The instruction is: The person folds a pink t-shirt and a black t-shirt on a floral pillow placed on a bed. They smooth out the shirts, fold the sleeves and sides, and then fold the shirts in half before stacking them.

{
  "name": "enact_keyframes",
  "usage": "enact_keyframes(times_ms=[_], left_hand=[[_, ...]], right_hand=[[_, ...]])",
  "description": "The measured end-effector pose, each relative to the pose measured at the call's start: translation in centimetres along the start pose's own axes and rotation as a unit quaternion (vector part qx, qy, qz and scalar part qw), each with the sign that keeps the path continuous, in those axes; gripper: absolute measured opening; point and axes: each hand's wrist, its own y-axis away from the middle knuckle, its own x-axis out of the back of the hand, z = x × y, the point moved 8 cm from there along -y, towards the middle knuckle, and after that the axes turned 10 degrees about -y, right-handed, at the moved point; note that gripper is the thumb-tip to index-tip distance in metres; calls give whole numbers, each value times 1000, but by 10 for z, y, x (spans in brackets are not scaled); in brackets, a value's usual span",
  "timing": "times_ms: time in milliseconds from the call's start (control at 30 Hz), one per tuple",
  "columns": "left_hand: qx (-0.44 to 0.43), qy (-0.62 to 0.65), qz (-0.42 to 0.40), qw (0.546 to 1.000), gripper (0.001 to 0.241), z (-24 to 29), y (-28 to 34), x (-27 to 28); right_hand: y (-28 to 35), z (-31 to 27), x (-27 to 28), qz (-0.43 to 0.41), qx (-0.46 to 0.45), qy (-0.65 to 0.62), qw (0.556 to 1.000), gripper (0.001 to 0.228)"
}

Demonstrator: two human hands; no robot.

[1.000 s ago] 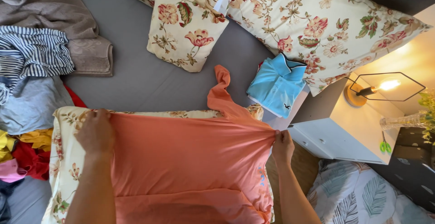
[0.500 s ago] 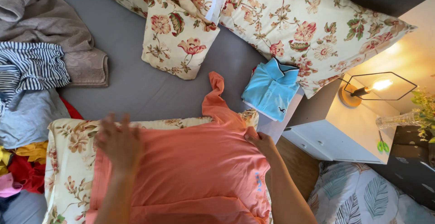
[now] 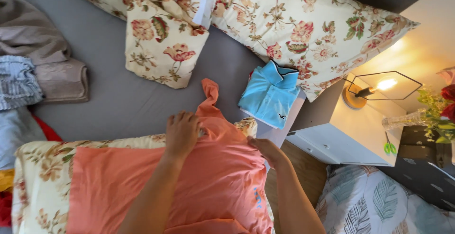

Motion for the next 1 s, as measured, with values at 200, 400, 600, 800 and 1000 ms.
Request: enact_keyframes(times_ms=[200, 400, 600, 800, 1000], left_hand=[[-124, -98, -78, 984, 43, 68, -67, -22], [-12, -66, -134, 989, 34, 15, -68, -87], [50, -149, -220, 963, 42, -173, 65, -85], [181, -221, -350, 892, 45, -257, 141, 21], [181, -297, -108, 931, 23, -251, 149, 101]], right_hand=[[18, -41, -26, -27, 169, -38, 985, 21], [12, -45, -39, -16, 85, 61, 994, 40], [-59, -42, -54, 52, 119, 285, 950, 53], [-32, -71, -71, 3, 208, 161, 965, 19], [20, -95, -62, -44, 240, 10, 970, 29]])
